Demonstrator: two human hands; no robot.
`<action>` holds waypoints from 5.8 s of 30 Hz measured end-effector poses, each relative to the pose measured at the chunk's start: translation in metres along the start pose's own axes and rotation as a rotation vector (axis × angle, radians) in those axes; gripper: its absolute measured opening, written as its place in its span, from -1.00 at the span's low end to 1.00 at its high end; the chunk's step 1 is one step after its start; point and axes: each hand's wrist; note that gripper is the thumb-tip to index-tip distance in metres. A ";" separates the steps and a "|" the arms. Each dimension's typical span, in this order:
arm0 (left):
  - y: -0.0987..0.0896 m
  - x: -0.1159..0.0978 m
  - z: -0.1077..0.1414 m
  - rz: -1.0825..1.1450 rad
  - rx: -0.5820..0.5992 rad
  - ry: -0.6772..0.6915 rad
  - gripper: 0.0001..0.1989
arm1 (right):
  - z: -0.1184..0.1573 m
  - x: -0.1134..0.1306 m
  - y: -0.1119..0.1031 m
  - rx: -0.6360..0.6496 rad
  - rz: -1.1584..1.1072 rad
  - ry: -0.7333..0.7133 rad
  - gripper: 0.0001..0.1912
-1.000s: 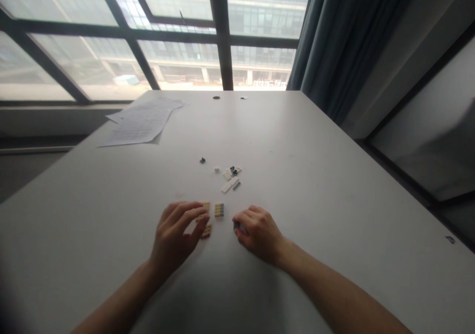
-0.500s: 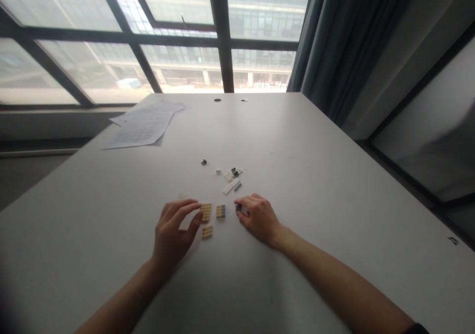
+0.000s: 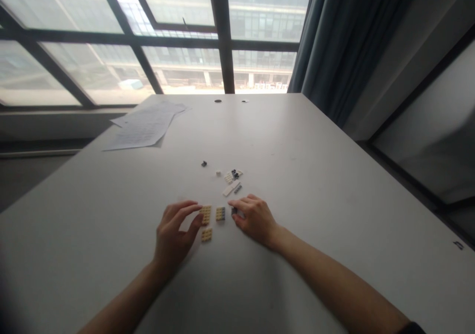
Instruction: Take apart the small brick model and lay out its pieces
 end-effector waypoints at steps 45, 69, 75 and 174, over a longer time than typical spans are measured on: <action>0.014 -0.029 -0.003 -0.253 0.536 0.175 -0.62 | 0.005 -0.003 -0.004 0.020 0.022 0.069 -0.82; 0.015 -0.026 -0.001 -0.243 0.564 0.163 -0.54 | 0.005 -0.001 -0.004 0.029 0.018 0.088 -0.76; 0.016 -0.026 -0.001 -0.250 0.558 0.152 -0.57 | 0.005 -0.002 -0.003 0.022 0.008 0.088 -0.76; 0.041 -0.012 -0.076 -0.113 0.463 -0.088 -0.93 | 0.002 -0.006 -0.007 -0.175 -0.288 0.216 -0.83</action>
Point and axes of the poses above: each hand's wrist, its own z-axis away from the middle knuckle, its own y-axis out of the palm, x = y × z, and after that the axes turned 4 degrees about x, right-handed
